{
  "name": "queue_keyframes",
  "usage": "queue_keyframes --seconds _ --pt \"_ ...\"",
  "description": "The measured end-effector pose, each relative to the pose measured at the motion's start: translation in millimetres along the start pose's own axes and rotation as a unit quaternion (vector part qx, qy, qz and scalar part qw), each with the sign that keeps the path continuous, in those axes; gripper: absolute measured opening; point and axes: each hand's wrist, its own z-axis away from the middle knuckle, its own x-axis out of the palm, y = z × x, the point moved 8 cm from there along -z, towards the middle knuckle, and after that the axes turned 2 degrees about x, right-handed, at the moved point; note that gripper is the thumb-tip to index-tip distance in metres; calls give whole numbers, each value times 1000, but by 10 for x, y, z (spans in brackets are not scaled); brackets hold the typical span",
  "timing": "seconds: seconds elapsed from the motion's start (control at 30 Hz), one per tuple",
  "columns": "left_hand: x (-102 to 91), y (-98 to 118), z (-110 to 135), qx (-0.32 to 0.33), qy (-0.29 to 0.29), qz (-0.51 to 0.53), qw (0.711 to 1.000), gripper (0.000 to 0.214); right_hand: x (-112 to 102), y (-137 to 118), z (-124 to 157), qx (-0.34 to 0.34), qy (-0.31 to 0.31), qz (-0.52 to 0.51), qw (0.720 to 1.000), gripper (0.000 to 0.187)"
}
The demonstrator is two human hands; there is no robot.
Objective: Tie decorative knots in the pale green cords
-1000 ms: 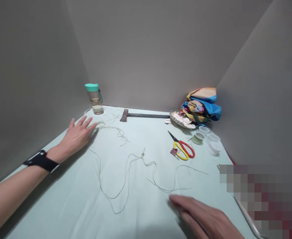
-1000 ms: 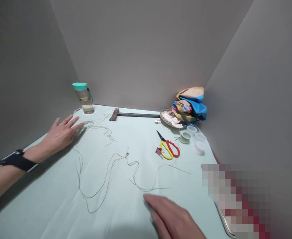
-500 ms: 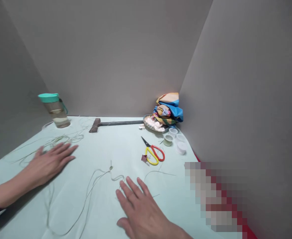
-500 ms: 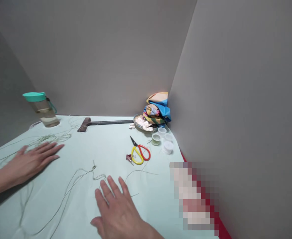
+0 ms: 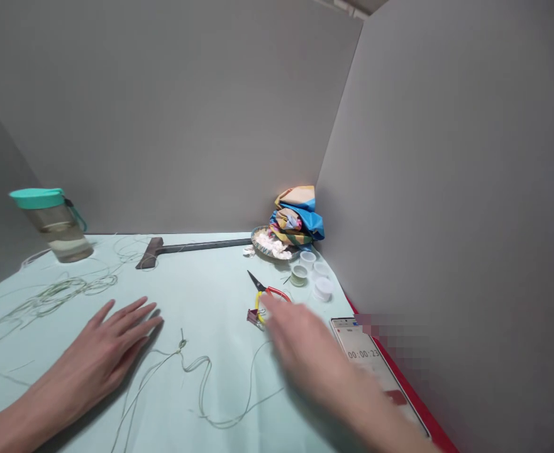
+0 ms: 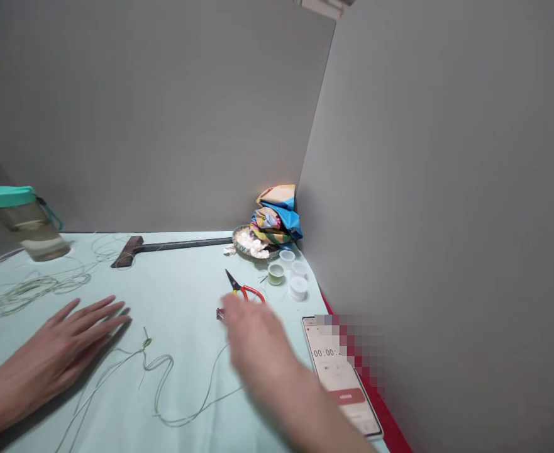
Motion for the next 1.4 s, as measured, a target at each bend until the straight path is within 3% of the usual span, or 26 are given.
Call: queue_keyframes --seconds 0.1,0.17,0.27,0.4,0.6,0.87,1.0,1.13,1.27,1.4 --pt "37 263 -61 57 11 -3 998 42 -476 638 -328 128 31 33 991 34" --pt "60 381 -72 75 30 -7 997 40 -602 993 -509 186 28 58 980 35" --pt "108 469 -59 93 47 -12 994 35 -580 1372 -714 246 -1 91 965 35" --pt "120 469 -41 89 62 -15 994 33 -490 1645 -929 292 -49 128 947 35" --pt "105 478 -50 83 57 -20 995 30 -468 1688 -1101 285 -77 175 939 36" --pt "98 492 -33 91 66 -43 993 29 -505 1561 -1045 252 -41 219 942 32" --pt "90 501 -9 104 77 -63 990 30 -729 1498 -1183 242 19 218 945 31" --pt "76 507 5 119 89 -85 985 36 -1047 1420 -1384 239 118 219 939 33" --pt "63 526 9 129 101 -101 981 42 -1269 1402 -1620 226 191 210 932 46" --pt "33 551 -1 125 113 -100 981 42 -1085 1480 -1953 188 126 176 958 52"
